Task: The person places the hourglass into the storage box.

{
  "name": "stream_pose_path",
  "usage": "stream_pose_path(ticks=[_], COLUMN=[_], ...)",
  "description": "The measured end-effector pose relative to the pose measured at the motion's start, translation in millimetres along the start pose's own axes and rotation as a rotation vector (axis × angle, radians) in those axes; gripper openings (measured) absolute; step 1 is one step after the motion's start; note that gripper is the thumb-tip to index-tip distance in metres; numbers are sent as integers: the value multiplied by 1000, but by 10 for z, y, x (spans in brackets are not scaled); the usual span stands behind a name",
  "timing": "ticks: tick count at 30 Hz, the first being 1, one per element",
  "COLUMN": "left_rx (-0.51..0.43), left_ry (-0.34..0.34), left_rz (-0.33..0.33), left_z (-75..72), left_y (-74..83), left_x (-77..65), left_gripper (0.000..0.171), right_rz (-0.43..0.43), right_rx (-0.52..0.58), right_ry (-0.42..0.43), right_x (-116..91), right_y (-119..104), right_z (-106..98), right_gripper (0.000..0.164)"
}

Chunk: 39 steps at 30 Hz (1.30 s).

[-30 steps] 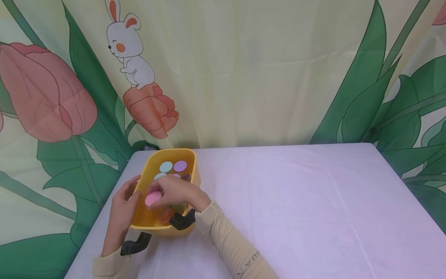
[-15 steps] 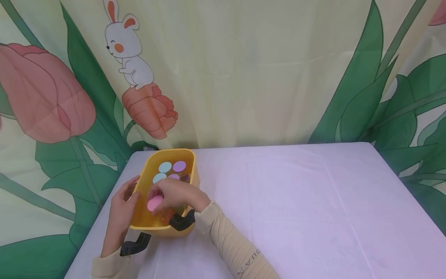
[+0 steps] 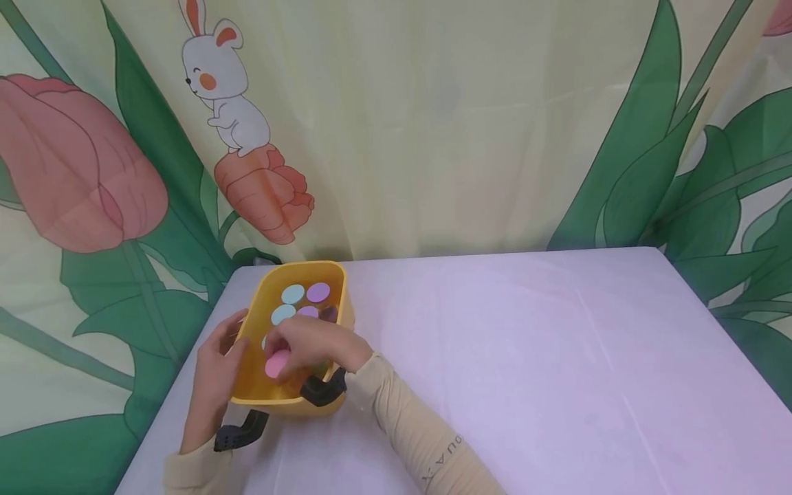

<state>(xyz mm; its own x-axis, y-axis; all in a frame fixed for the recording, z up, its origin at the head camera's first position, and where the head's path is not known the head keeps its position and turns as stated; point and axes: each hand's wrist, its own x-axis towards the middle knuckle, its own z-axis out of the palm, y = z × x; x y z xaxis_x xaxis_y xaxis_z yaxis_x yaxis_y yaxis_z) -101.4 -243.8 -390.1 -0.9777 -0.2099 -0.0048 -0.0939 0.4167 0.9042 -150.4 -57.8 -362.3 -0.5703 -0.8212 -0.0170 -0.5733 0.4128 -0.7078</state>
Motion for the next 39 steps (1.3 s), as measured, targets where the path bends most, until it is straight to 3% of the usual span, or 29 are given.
stream_pose_path(ticks=[7,39], left_rx=[-9,10], left_ry=[-1,-5], left_rz=[10,1], left_z=[3,-1], left_y=[-1,16], left_x=[-2,-2], left_gripper=[46,46], right_rz=[-34,-44], right_rx=[-48,-132], right_ry=[-18,-47], right_x=[8,15], right_y=[-6,-60], right_z=[17,34], right_gripper=[26,30])
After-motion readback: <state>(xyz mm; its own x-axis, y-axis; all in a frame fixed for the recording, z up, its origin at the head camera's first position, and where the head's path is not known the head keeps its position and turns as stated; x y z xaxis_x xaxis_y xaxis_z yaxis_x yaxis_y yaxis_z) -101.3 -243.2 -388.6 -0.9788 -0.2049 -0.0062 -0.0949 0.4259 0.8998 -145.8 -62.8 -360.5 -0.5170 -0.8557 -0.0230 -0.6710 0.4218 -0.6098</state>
